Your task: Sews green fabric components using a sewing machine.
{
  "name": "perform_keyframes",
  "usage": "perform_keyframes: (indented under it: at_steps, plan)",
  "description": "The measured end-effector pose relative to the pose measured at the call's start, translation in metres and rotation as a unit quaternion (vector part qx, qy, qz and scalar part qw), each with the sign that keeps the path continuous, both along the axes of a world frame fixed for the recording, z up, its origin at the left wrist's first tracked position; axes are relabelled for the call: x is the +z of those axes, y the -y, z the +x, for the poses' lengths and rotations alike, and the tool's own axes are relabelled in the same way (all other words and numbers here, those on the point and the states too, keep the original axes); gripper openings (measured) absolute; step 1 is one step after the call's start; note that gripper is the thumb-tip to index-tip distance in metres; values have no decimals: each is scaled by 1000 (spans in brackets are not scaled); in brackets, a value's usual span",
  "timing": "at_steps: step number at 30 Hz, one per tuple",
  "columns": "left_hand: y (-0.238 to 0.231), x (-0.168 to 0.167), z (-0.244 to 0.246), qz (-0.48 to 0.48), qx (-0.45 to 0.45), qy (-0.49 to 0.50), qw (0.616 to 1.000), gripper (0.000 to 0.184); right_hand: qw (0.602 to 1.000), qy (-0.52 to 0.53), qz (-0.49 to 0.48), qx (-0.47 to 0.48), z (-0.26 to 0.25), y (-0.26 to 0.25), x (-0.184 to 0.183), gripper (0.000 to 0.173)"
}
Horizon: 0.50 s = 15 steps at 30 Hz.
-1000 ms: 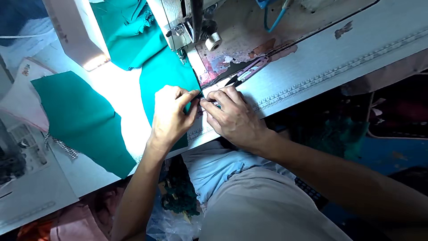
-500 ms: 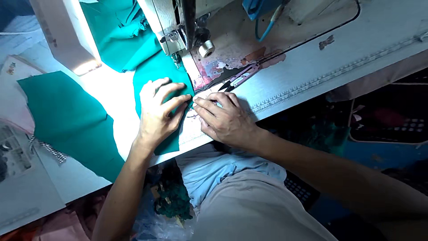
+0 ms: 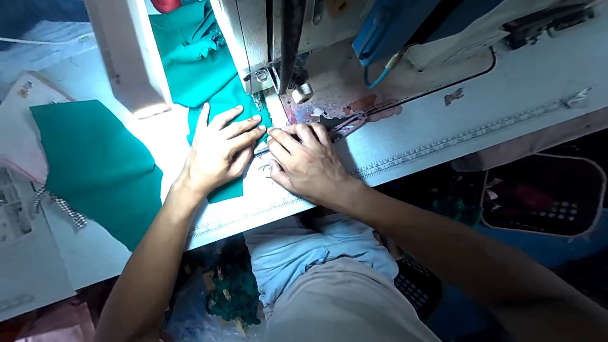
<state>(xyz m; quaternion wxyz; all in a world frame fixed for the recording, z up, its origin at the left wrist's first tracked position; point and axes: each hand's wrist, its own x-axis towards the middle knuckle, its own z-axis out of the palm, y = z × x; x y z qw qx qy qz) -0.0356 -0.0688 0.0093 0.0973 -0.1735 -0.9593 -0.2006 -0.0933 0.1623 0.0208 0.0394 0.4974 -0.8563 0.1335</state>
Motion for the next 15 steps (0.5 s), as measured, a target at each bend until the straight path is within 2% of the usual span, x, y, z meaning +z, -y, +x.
perform_keyframes:
  at_steps: [5,9,13,15]
  plan:
    - [19,-1,-24,-8,21,7,1000,41,1000,-20,-2,-4,-20,17,-4,44]
    - [30,1,-38,-7,12,-19,1000,38,999,-17,-1,-34,-18,22,-5,48]
    - [32,1,-42,-3,11,-35,999,37,998,25,-34,-45,4,1,5,56]
    - [32,0,-45,5,16,-33,999,38,994,46,-82,-59,12,-25,12,52]
